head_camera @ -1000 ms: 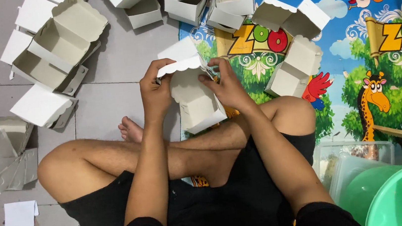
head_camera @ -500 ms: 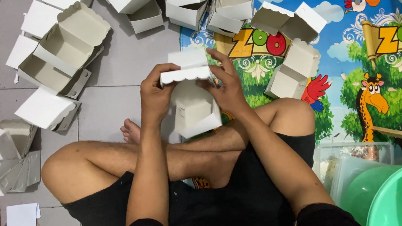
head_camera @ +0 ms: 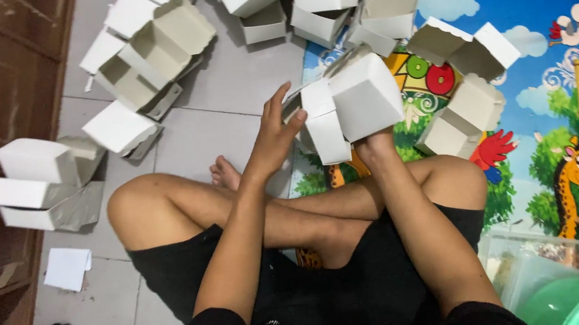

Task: The person folds flat cardboard templates into three-dimensional boxes.

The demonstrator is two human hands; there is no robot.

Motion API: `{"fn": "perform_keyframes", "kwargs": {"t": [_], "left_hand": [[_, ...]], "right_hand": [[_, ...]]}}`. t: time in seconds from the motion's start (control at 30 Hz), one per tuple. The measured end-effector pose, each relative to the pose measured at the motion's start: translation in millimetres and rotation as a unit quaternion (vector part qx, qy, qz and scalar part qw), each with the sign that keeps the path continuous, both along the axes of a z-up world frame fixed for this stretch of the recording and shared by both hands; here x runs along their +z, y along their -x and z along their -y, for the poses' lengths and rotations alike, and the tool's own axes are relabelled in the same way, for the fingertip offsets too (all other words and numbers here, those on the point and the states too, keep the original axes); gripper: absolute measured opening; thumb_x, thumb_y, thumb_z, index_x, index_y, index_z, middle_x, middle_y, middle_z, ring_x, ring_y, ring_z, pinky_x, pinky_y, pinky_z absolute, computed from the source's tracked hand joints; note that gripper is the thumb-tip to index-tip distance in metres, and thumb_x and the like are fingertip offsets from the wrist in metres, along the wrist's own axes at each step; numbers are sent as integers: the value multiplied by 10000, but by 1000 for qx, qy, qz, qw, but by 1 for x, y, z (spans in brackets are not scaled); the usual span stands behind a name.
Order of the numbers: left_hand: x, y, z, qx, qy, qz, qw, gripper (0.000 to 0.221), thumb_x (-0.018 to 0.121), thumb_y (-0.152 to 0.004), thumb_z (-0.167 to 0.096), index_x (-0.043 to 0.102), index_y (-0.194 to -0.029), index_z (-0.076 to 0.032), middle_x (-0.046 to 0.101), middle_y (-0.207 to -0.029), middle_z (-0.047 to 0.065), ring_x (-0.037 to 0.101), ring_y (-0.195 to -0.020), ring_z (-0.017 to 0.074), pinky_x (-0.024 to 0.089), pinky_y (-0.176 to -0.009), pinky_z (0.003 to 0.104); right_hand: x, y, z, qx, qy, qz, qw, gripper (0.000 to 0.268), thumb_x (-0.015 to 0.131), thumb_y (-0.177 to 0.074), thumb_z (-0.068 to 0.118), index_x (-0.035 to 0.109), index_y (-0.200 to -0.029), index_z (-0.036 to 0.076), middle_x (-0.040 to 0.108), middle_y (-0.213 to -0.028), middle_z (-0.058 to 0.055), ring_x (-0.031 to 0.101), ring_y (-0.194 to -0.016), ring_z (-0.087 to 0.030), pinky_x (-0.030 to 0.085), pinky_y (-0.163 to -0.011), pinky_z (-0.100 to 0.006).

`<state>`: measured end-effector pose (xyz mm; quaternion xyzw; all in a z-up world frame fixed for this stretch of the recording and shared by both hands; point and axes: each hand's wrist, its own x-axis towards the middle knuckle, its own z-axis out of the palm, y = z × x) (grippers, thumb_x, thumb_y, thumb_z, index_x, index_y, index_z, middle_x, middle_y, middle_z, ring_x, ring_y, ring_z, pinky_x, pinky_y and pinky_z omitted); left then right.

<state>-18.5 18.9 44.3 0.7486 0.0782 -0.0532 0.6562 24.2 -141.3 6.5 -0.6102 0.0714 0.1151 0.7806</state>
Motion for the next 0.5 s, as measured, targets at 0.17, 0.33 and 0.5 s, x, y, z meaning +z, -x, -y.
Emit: {"fn": "perform_keyframes", "kwargs": {"t": [0.17, 0.33, 0.5], "left_hand": [[10, 14, -26, 55, 57, -78, 994, 917, 542, -949, -643, 198, -1597, -91, 146, -1587, 379, 138, -1444, 637, 179, -1063, 810], [36, 39, -63, 131, 92, -76, 984, 927, 673, -947, -475, 146, -1592, -66, 167, -1559, 407, 301, -1365, 665, 313, -960, 830], [77, 76, -95, 237, 187, -59, 951, 845, 448, -1064, -398, -157, -1599, -150, -151, -1602, 394, -88, -1420, 678, 21, -930, 902]], "right_hand": [[31, 14, -18, 21, -89, -109, 990, 477, 505, -1049, 231, 357, -1471, 66, 399, -1407, -202, 392, -1306, -407, 383, -1075, -622], [45, 24, -29, 27, -164, -214, 963, 613, 395, -1071, 238, 181, -1612, 47, 233, -1596, -259, 270, -1472, -526, 308, -1138, -721], [82, 39, -72, 157, -153, -177, 960, 636, 451, -1050, 297, 204, -1586, 58, 313, -1526, -284, 338, -1434, -531, 383, -1088, -732]]}}
